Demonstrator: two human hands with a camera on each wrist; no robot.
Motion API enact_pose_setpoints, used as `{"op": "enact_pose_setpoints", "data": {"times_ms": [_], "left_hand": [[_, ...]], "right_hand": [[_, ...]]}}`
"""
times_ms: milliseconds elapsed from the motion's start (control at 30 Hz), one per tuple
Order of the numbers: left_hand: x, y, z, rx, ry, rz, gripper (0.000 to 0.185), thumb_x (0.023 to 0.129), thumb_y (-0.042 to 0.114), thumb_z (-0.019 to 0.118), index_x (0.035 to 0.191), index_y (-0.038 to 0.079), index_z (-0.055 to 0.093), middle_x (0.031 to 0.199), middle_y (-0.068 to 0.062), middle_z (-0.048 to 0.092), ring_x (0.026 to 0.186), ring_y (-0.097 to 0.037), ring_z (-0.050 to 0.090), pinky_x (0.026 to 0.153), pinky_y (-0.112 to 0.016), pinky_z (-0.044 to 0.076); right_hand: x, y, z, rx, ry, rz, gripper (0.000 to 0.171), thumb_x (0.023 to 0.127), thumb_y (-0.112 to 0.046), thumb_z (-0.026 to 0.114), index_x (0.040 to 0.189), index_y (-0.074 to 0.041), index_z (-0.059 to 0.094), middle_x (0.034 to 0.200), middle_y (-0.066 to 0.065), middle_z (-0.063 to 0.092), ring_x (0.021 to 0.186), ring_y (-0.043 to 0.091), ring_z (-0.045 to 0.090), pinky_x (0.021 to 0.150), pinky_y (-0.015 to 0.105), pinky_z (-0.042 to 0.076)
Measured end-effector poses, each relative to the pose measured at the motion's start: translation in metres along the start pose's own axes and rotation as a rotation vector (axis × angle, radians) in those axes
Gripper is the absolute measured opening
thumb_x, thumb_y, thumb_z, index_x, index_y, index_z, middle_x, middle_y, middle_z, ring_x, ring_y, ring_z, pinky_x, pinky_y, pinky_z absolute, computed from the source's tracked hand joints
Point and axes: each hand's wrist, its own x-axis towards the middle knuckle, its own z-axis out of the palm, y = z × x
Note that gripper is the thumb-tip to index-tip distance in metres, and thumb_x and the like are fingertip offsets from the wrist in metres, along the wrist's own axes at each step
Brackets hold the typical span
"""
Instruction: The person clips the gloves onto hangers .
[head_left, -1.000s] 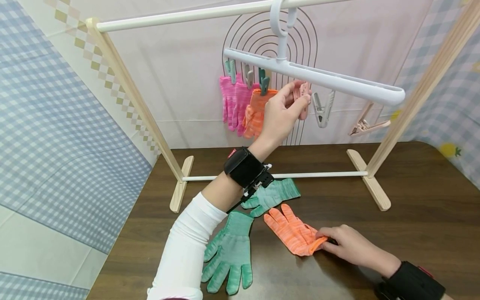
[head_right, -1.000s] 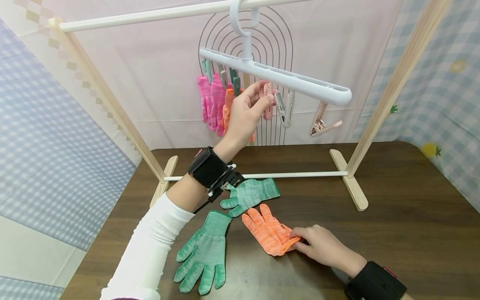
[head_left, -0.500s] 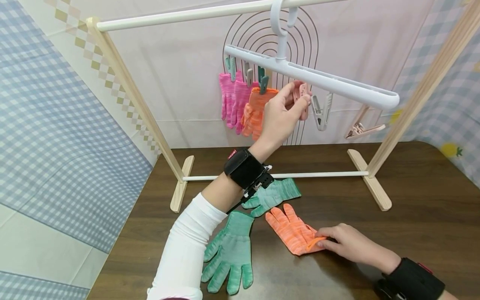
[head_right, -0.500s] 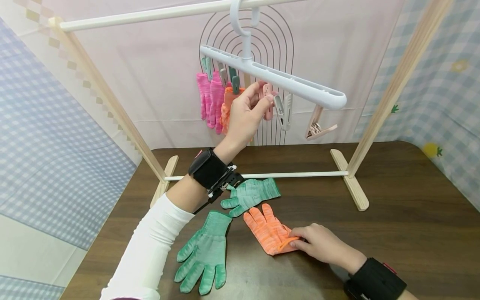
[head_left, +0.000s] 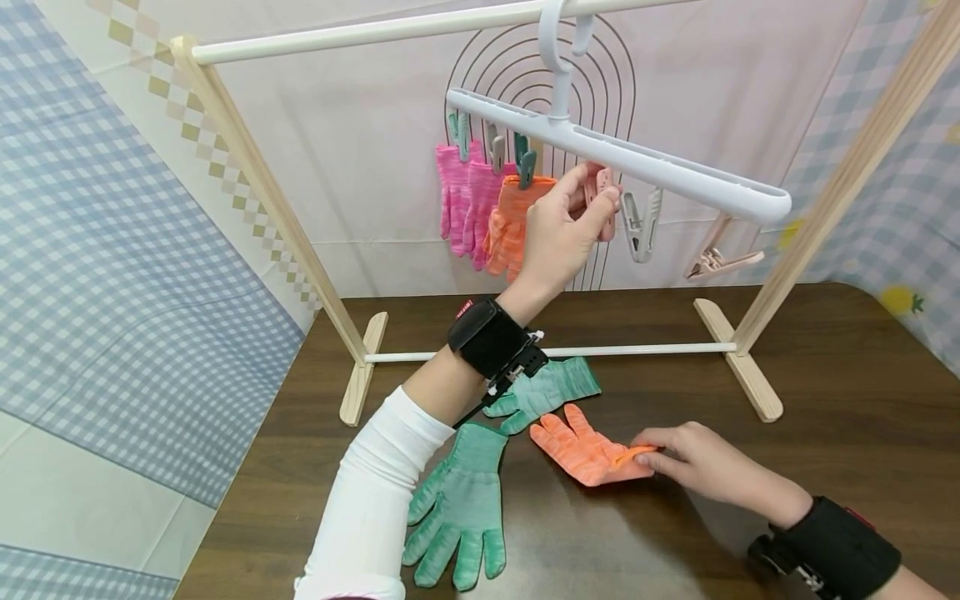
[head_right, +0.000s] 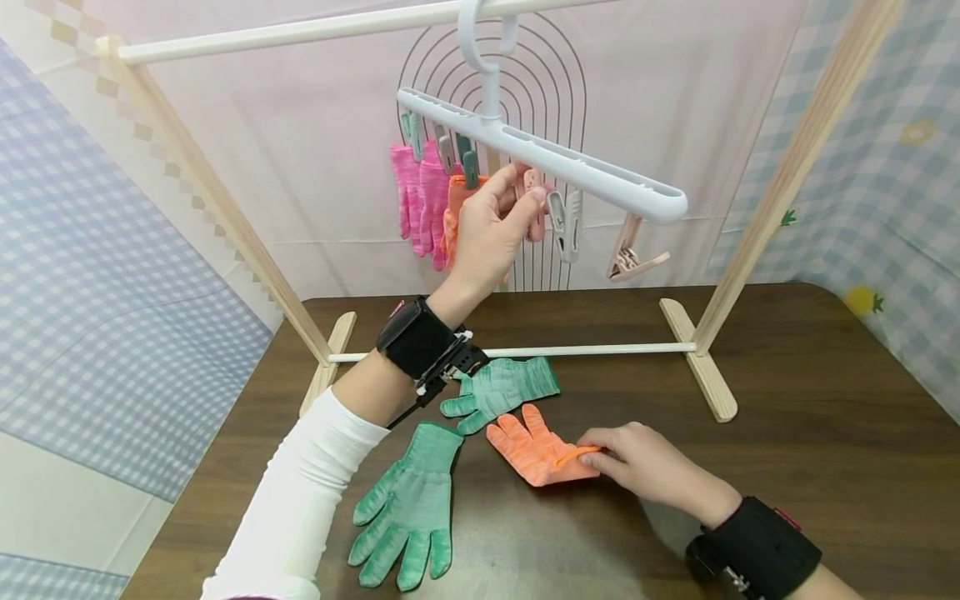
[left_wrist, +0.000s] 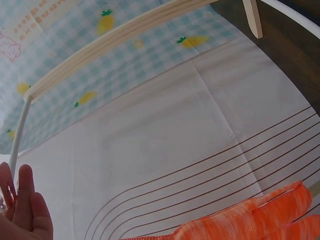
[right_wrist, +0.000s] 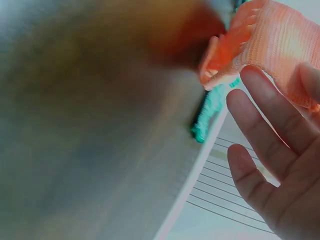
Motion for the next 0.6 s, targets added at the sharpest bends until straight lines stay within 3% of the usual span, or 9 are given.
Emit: {"op": "enact_pose_setpoints", "data": {"times_ms": [100,267,433,600], "left_hand": [[-0.001,0.004,-0.001,0.003,-0.002,-0.004,0.032,0.088,0.012,0.053,0.118,0.003,0.051,0.086,-0.011,0.064,0.069,-0.009,0.056,0.061,-0.012,0.042],[0.004,-0.01,0.001,0.005,-0.008,0.014,0.031,0.088,0.015,0.053,0.118,0.006,0.051,0.088,-0.009,0.065,0.071,-0.007,0.057,0.062,-0.013,0.044],[0.007,-0.017,0.003,0.004,-0.003,0.023,0.031,0.088,0.017,0.053,0.118,0.008,0.051,0.09,-0.006,0.066,0.074,-0.006,0.059,0.065,-0.014,0.046],[0.005,-0.012,0.002,0.005,-0.008,0.003,0.031,0.089,0.016,0.053,0.118,0.007,0.051,0.094,-0.007,0.066,0.074,-0.006,0.059,0.065,-0.012,0.044]], "right_hand": [[0.005,-0.002,-0.006,-0.001,0.043,0.0,0.009,0.086,-0.017,0.056,0.092,-0.015,0.062,0.071,-0.014,0.057,0.057,-0.005,0.047,0.05,0.016,0.038],[0.015,-0.006,-0.014,-0.037,0.129,-0.012,0.006,0.085,-0.015,0.057,0.088,-0.017,0.062,0.068,-0.015,0.053,0.055,-0.007,0.038,0.049,0.016,0.035],[0.021,-0.008,-0.022,-0.055,0.203,-0.013,0.008,0.084,-0.011,0.058,0.089,-0.016,0.063,0.071,-0.014,0.056,0.058,-0.007,0.042,0.051,0.016,0.037],[0.026,-0.011,-0.031,-0.061,0.262,-0.037,0.011,0.083,-0.007,0.058,0.091,-0.015,0.063,0.072,-0.012,0.058,0.059,-0.005,0.043,0.052,0.016,0.035]]}}
